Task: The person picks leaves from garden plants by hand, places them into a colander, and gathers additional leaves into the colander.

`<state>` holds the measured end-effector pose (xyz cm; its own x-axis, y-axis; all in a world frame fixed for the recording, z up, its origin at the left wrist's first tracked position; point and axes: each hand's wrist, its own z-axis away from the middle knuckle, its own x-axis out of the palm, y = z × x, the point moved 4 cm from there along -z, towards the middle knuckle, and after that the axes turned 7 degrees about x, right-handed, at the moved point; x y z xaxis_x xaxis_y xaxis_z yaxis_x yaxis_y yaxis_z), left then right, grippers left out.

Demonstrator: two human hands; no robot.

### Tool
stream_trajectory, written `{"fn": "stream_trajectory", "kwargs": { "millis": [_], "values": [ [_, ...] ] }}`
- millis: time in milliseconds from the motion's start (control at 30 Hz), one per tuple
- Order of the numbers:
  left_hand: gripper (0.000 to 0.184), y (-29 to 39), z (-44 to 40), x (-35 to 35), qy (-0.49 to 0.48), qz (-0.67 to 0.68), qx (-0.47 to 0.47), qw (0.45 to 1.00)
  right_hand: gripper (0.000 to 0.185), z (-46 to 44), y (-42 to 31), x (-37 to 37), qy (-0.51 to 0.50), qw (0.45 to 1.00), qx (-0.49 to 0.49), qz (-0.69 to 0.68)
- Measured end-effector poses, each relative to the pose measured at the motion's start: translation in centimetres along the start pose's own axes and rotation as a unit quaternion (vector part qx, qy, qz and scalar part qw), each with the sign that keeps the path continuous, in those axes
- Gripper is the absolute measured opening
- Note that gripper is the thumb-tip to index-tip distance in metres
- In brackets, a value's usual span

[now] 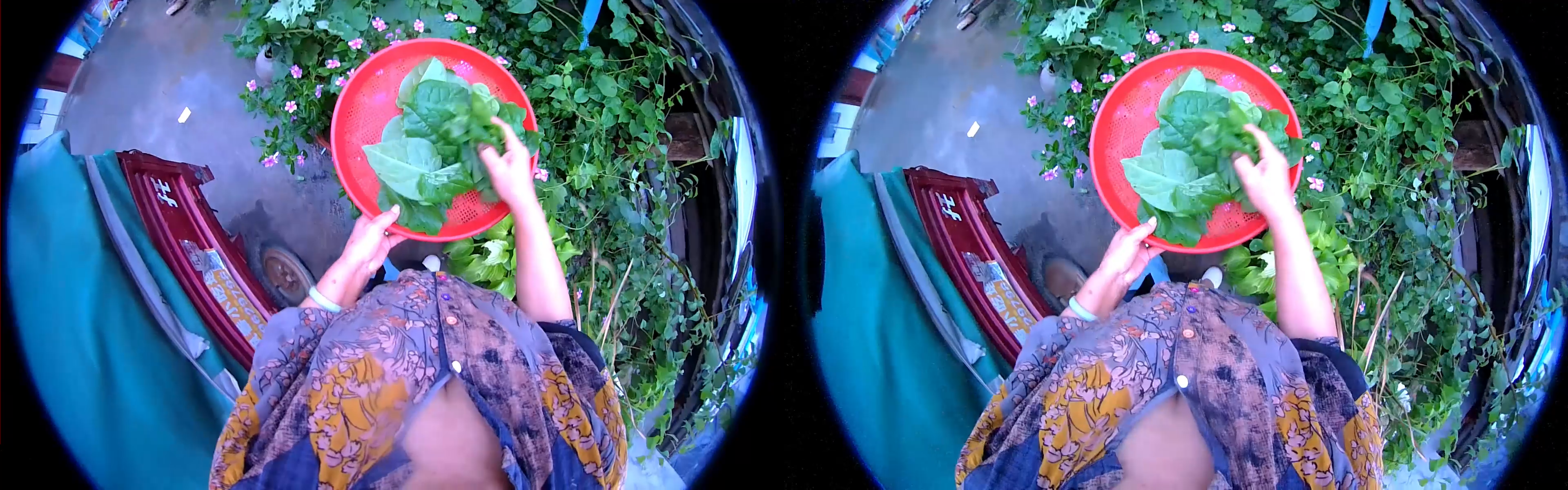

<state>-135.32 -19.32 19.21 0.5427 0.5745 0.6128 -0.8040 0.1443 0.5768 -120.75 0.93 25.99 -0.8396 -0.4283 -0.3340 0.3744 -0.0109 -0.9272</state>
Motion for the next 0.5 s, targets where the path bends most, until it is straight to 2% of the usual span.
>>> {"fn": "stream_trajectory", "kwargs": {
  "millis": [33,100,233,300,367,433,500],
  "values": [
    [0.038,0.5,-0.2,-0.6,-0.003,-0.002,-0.015,1.0,0.042,-0.7,0.1,-0.1,-0.003,0.996,0.041,-0.079],
    [0.039,2.0,-1.3,-1.6,-0.014,0.001,-0.033,0.999,0.037,-2.0,-1.1,0.8,-0.027,0.985,0.03,-0.168],
    [0.04,4.7,-3.6,-3.3,-0.006,-0.003,-0.055,0.998,0.037,-3.7,-3.7,3.9,-0.036,0.974,0.075,-0.212],
    [0.039,6.0,-4.7,-3.9,-0.002,-0.002,-0.053,0.999,0.05,-3.6,-6.1,5.3,0.0,1.0,-0.002,-0.031],
    [0.039,7.1,-5.6,-4.2,0.005,0.0,-0.045,0.999,0.06,-3.3,-8.2,7.1,0.04,0.975,-0.1,0.196],
    [0.04,8.2,-6.4,-4.3,0.002,0.012,-0.049,0.999,0.069,-3.4,-7.4,9.9,0.001,0.936,-0.097,0.337],
    [0.041,8.9,-6.9,-4.5,0.006,0.016,-0.049,0.999,0.074,-3.5,-5.3,12.5,-0.046,0.906,-0.084,0.412]
  ]
}}
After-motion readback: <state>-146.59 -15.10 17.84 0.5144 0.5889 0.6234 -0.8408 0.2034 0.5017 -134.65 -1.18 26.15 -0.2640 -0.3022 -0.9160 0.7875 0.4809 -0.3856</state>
